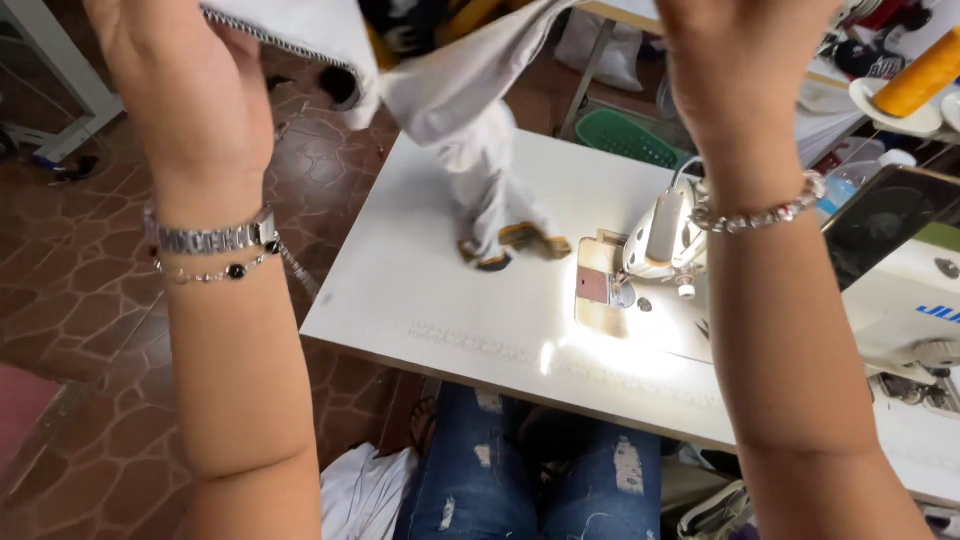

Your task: Trim excess fabric and threads from a garment using scissors at a sewing workstation

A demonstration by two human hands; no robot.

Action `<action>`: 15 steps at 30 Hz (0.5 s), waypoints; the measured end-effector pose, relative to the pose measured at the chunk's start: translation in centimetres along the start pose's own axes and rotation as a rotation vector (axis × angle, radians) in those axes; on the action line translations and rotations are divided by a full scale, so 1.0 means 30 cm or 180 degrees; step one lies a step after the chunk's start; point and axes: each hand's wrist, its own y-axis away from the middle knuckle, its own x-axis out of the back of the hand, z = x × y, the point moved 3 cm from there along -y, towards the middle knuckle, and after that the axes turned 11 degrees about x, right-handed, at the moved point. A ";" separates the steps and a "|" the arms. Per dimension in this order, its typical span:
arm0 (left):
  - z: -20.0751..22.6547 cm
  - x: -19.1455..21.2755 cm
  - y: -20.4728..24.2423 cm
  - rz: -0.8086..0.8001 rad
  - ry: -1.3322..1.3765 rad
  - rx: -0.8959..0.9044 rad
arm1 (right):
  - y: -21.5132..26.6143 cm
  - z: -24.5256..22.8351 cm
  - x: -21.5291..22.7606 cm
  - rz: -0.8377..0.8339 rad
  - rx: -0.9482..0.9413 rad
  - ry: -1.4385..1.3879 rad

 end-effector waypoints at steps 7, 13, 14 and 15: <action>0.149 -0.228 0.197 0.0104 -0.1512 -0.1539 | 0.150 -0.189 0.143 0.0168 -0.0009 -0.0405; -0.084 -0.274 0.475 0.0688 -0.1852 -0.0967 | 0.446 -0.590 0.315 -0.1175 -0.0933 -0.0229; -0.118 -0.319 0.506 0.0636 -0.2246 -0.0890 | 0.514 -0.601 0.323 -0.1299 -0.1444 -0.0892; -0.152 -0.365 0.540 0.0574 -0.2639 -0.0818 | 0.584 -0.618 0.332 -0.1397 -0.1953 -0.1562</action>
